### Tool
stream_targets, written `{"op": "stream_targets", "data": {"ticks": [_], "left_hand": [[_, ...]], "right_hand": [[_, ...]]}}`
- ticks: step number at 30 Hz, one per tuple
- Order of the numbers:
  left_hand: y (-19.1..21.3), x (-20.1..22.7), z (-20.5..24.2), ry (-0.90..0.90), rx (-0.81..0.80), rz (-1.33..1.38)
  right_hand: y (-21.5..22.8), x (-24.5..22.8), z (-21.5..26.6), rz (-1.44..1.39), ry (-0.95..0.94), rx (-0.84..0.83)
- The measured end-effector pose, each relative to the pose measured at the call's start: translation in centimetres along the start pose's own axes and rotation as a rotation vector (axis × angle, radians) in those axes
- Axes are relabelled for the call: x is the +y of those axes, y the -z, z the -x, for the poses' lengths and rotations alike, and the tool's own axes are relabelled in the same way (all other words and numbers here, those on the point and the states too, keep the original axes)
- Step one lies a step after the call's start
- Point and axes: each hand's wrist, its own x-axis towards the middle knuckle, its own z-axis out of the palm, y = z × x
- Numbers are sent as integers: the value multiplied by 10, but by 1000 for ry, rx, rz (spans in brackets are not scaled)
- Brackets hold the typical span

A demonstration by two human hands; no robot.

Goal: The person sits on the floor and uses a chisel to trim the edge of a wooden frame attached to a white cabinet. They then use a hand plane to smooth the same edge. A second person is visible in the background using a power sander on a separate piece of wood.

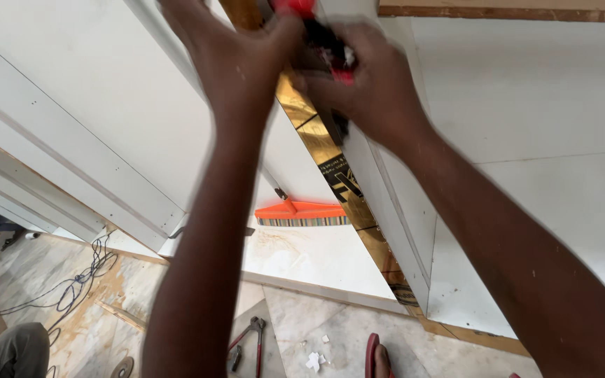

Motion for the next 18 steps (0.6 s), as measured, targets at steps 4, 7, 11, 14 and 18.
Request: {"op": "stream_targets", "data": {"ticks": [4,7,11,14,18], "left_hand": [[3,3,-28,129,-12,177],[-10,36,50,162,-9,286],[-13,72,172,273,-160,93],[-19,62,211,399,-232,75],[-7,39,142,172,-64,98]], "right_hand": [[2,-3,-14,-91,28,-38],[0,2,50,-41,-109,-34],[-2,13,187,-13,-387,-100],[-5,28,228,-109,-419,-100],[-10,17,142,89,-243,-41]]}}
